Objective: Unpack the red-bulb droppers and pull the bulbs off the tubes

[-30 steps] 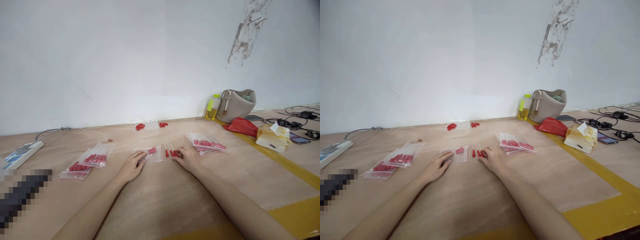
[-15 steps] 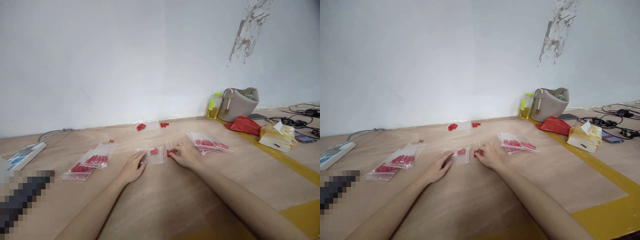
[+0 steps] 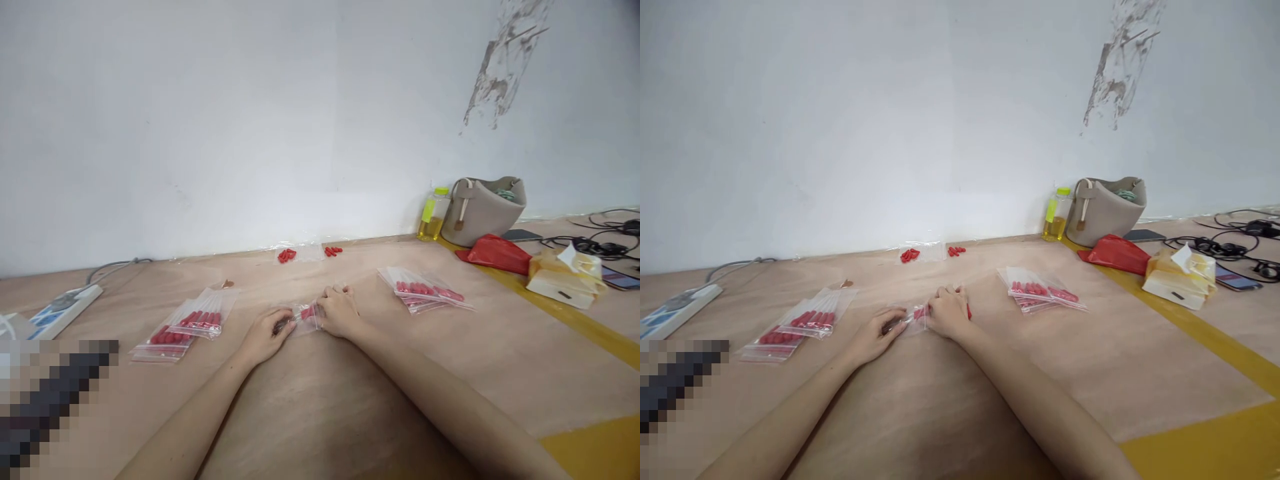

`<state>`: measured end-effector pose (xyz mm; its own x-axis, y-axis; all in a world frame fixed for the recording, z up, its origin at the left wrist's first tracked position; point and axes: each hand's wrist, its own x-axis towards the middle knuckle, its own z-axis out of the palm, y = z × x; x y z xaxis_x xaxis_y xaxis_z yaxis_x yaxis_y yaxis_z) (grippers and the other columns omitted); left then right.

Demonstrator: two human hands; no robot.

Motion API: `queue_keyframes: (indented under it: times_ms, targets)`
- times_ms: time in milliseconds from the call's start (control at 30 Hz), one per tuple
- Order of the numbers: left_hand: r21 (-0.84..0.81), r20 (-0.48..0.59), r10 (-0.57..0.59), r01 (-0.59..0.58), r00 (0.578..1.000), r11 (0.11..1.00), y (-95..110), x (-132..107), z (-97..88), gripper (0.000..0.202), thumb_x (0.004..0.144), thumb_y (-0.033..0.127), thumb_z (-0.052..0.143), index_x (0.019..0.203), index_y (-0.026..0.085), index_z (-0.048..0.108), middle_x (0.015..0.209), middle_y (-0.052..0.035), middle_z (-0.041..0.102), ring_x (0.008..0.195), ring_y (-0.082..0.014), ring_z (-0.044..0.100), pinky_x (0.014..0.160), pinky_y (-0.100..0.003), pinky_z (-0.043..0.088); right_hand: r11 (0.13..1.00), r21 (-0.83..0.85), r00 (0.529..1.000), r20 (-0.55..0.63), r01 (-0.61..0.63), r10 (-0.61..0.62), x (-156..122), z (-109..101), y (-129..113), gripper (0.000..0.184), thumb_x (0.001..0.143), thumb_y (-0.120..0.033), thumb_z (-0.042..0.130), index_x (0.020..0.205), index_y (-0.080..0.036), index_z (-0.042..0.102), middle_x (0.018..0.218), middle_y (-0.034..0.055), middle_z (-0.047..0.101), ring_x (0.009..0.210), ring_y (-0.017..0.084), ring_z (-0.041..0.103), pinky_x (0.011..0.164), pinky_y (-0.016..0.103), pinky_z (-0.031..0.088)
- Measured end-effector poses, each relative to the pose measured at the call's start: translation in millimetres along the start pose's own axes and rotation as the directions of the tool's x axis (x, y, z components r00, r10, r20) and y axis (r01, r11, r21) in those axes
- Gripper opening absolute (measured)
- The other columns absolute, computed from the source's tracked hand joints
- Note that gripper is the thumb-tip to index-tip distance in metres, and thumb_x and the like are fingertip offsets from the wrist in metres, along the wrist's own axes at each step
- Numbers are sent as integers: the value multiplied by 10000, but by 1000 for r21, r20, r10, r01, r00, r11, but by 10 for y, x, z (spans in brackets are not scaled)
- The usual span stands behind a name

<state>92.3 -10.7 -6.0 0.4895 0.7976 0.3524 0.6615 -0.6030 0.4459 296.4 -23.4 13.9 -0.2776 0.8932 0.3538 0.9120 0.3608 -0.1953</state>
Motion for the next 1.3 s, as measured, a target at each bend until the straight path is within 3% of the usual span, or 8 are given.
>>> queue_keyframes:
  times_ms: [233, 533, 733, 833, 1000, 1067, 1167, 1300]
  targets:
    - [194, 46, -39, 29, 998, 981, 12, -23, 24, 469, 854, 470, 358, 1196, 186, 509, 1285, -86, 472, 1186, -220, 421, 1013, -406, 312, 986, 167, 996, 92, -9, -7, 17, -34, 14, 329, 648, -535, 625, 716, -214, 611, 802, 15, 618, 865, 193, 495, 837, 407, 232]
    - [254, 91, -17, -7, 996, 967, 0, -52, -12, 567, 836, 523, 352, 1303, 202, 379, 1337, -97, 397, 1234, -238, 347, 1026, -411, 267, 926, 377, 1000, -29, 20, -10, -23, 1, -22, 110, 711, -295, 613, 726, -187, 595, 707, -7, 628, 756, 138, 548, 805, 339, 333]
    - [331, 99, -142, 102, 985, 938, -70, -67, -64, 572, 823, 576, 315, 1289, 256, 404, 1367, -100, 360, 1278, -291, 267, 1024, -498, 193, 657, 751, 991, -24, -70, 132, -130, -217, 345, 162, 761, -295, 529, 853, -170, 576, 742, 15, 649, 606, 114, 587, 574, 245, 452]
    - [397, 24, -228, 200, 973, 896, -20, -67, -72, 530, 856, 546, 238, 1231, 252, 471, 1321, -112, 416, 1236, -301, 334, 990, -551, 193, 541, 840, 956, -121, -45, 267, -229, -355, 622, 231, 728, -347, 573, 862, -159, 563, 783, 45, 666, 689, 148, 633, 640, 275, 493]
    - [502, -182, -182, 250, 966, 828, 86, -24, -52, 471, 871, 458, 284, 1160, 181, 530, 1314, -134, 409, 1244, -298, 304, 1009, -514, 186, 832, 555, 830, -475, 25, 292, -454, -442, 948, 209, 778, -328, 534, 911, -183, 604, 903, 59, 671, 801, 175, 629, 723, 316, 495]
    - [461, -93, -97, 129, 991, 878, 73, 1, -53, 478, 889, 418, 253, 1247, 173, 454, 1362, -114, 355, 1276, -240, 269, 1042, -426, 198, 928, 371, 802, -566, 40, 192, -523, -374, 1000, 185, 802, -275, 497, 914, -191, 618, 902, 56, 674, 816, 181, 624, 740, 327, 487]
    - [333, 162, -3, -52, 987, 941, 23, 16, -60, 484, 900, 445, 198, 1336, 273, 318, 1427, -40, 259, 1313, -201, 202, 1055, -393, 194, 984, 154, 826, -563, 95, 8, -571, -207, 1036, 206, 826, -197, 444, 939, -195, 616, 887, 56, 676, 819, 187, 621, 739, 335, 473]
    - [336, 253, -192, 100, 948, 937, 47, 1, -17, 517, 857, 568, 195, 1333, 382, 269, 1452, -21, 183, 1321, -323, 115, 1012, -572, 93, 983, 33, 877, -460, 178, -143, -574, -18, 1069, 237, 855, -170, 414, 984, -204, 610, 942, 56, 668, 857, 179, 614, 754, 327, 463]
